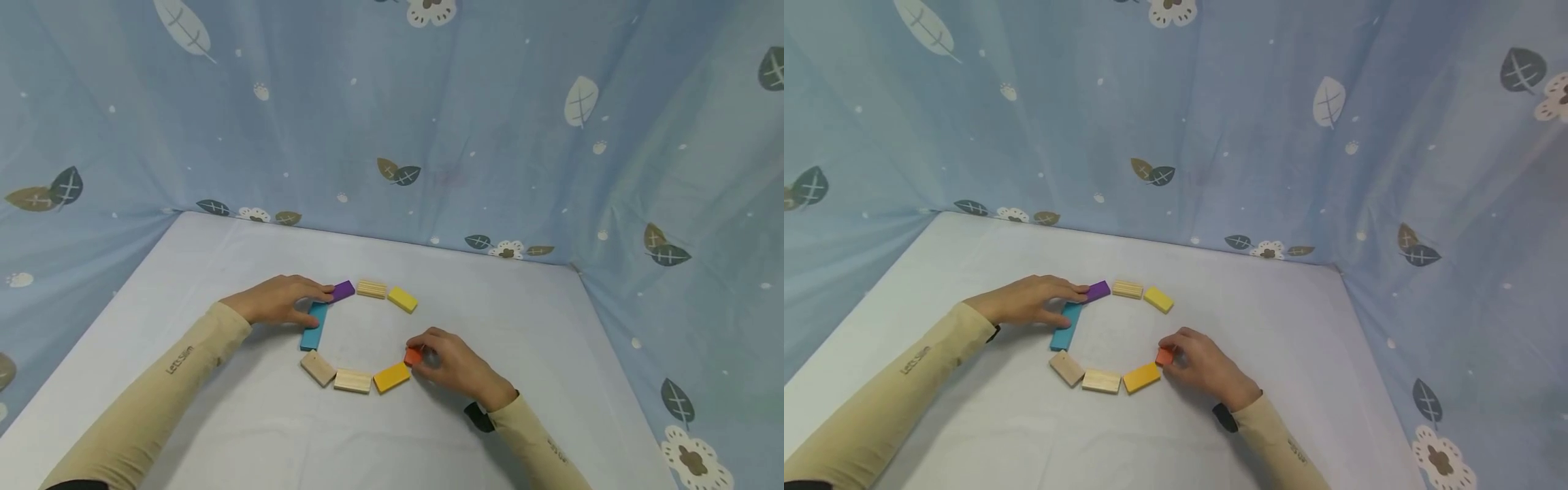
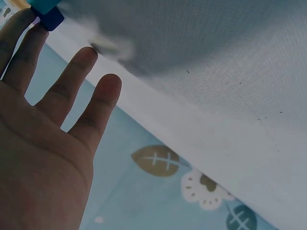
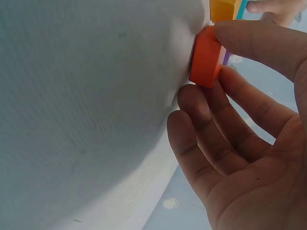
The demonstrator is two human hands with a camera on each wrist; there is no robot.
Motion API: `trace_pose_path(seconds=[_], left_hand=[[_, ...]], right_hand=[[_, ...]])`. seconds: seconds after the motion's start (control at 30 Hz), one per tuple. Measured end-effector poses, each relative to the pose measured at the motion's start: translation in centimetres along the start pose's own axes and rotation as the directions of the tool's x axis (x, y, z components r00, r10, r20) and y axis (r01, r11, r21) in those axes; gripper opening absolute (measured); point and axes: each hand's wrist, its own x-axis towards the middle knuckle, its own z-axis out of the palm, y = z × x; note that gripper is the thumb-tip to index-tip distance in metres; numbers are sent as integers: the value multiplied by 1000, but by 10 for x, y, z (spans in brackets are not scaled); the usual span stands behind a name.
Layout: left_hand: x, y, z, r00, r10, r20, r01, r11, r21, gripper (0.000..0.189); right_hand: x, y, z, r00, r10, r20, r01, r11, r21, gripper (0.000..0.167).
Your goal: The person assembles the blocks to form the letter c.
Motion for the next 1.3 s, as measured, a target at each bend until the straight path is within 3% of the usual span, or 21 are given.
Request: trace_pose_path(seconds=[0.53, 0.63, 0.77, 0.9, 1.1, 1.2, 1.3], left_hand=[[-1, -2, 1, 1000, -5, -9, 5, 1000, 4, 59], [-1, -1, 1, 1000, 5, -16, -5, 1000, 2, 58], [0, 0, -1, 1000, 2, -19, -2, 1000, 10, 57], [0, 2, -2, 1000, -9, -15, 9, 1000, 16, 56], [0, 6, -3, 999, -9, -35, 11, 999, 53, 59], [-1, 7, -1, 996, -9, -94, 19, 994, 104, 59], [-3, 9, 0, 979, -31, -202, 66, 983, 170, 55]], right_hand=[[1, -2, -4, 999, 32, 36, -33, 999, 7, 41], [-1, 0, -9, 998, 55, -11, -55, 998, 8, 42], [-1, 7, -19, 986, 86, -142, -86, 996, 6, 40], [0, 16, -30, 944, 106, -313, -123, 992, -35, 44], [4, 38, -41, 832, 85, -548, -216, 960, -179, 50], [6, 48, -47, 776, 42, -629, -221, 952, -209, 50], [7, 55, -51, 751, 29, -660, -224, 951, -213, 50]])
